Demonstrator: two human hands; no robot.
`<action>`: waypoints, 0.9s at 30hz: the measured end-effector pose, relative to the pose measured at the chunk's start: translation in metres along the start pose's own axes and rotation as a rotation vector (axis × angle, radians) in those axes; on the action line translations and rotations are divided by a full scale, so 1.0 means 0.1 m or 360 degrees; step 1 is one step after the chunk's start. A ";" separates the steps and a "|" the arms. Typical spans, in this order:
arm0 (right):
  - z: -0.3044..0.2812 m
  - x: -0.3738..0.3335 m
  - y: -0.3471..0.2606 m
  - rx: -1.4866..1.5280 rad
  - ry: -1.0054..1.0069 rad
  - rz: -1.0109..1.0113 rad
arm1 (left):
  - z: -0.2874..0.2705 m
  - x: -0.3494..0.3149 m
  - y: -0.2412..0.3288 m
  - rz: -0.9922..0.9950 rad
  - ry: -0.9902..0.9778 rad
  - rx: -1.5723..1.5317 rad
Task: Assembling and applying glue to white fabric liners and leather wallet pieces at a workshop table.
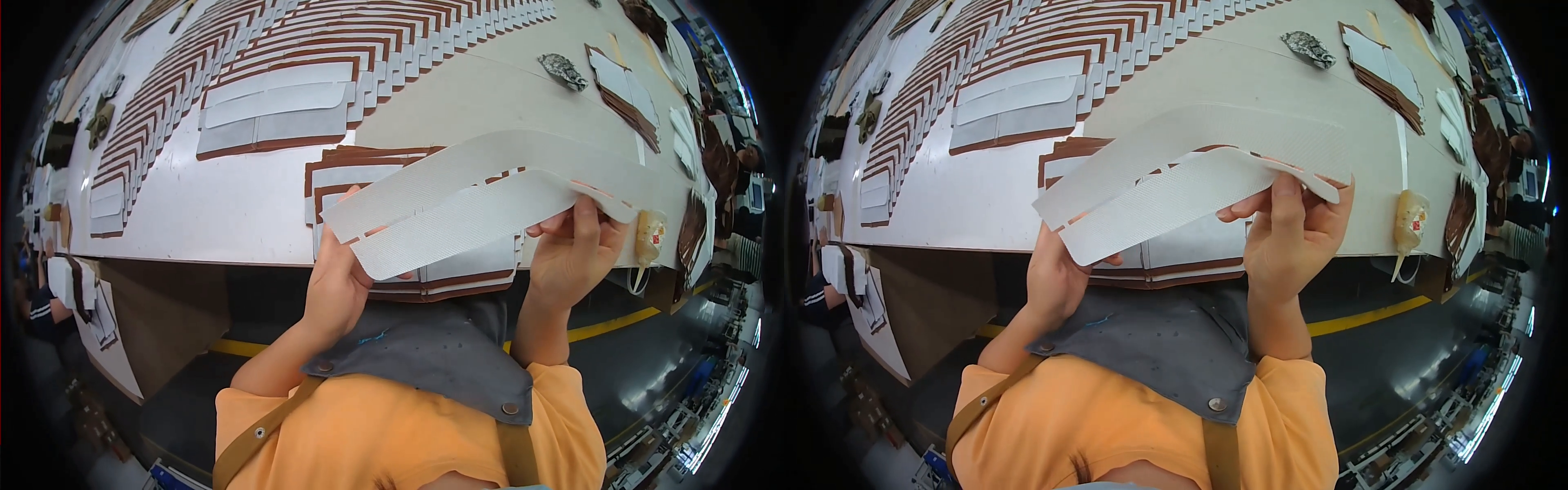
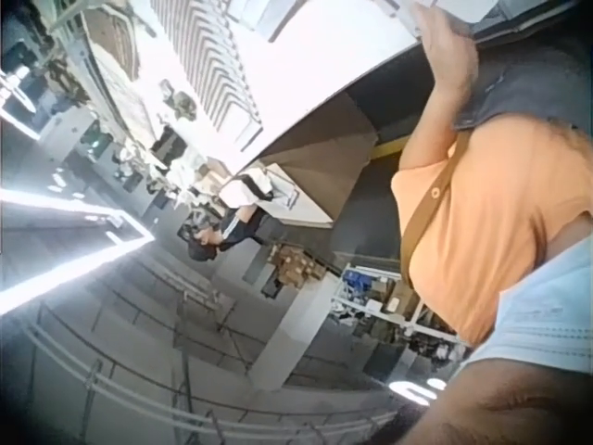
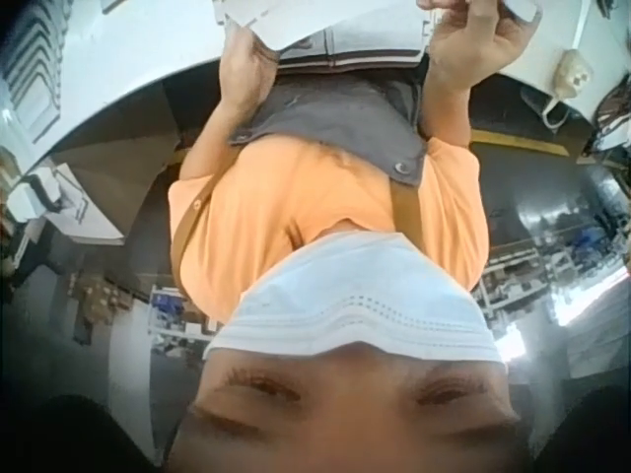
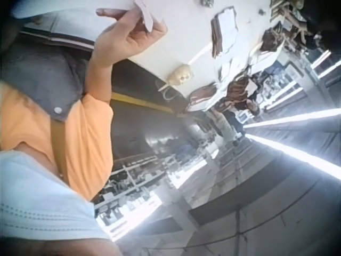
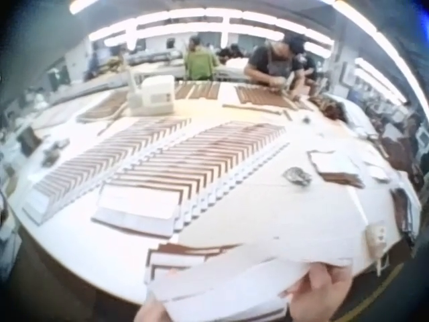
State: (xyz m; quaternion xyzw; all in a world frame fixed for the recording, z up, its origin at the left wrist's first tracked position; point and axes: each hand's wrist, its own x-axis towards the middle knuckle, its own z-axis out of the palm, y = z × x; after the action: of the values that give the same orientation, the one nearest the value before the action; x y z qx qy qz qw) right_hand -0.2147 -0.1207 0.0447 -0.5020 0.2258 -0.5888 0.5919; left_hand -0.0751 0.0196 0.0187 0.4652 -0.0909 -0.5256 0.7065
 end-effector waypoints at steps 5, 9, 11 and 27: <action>0.00 -0.19 0.12 -0.0044 0.0195 0.0109 | -0.17 -0.08 -0.08 0.0081 -0.0146 -0.0208; -0.08 -0.33 0.20 -0.0090 0.0308 0.0315 | -0.20 -0.10 -0.12 0.0391 -0.0087 0.0211; -0.21 -0.40 0.27 -0.0053 0.0232 0.0362 | -0.18 -0.09 -0.13 0.0436 0.0026 0.0026; -0.58 -0.49 0.22 -0.0814 -0.0187 0.0583 | -0.46 -0.03 0.01 0.1096 0.0216 0.1951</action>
State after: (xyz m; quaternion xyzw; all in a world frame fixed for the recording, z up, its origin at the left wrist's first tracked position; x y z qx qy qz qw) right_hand -0.2639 -0.0988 -0.0126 -0.6187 0.4185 -0.3665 0.5548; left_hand -0.0479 0.0479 -0.0047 0.7558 -0.4684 -0.0960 0.4474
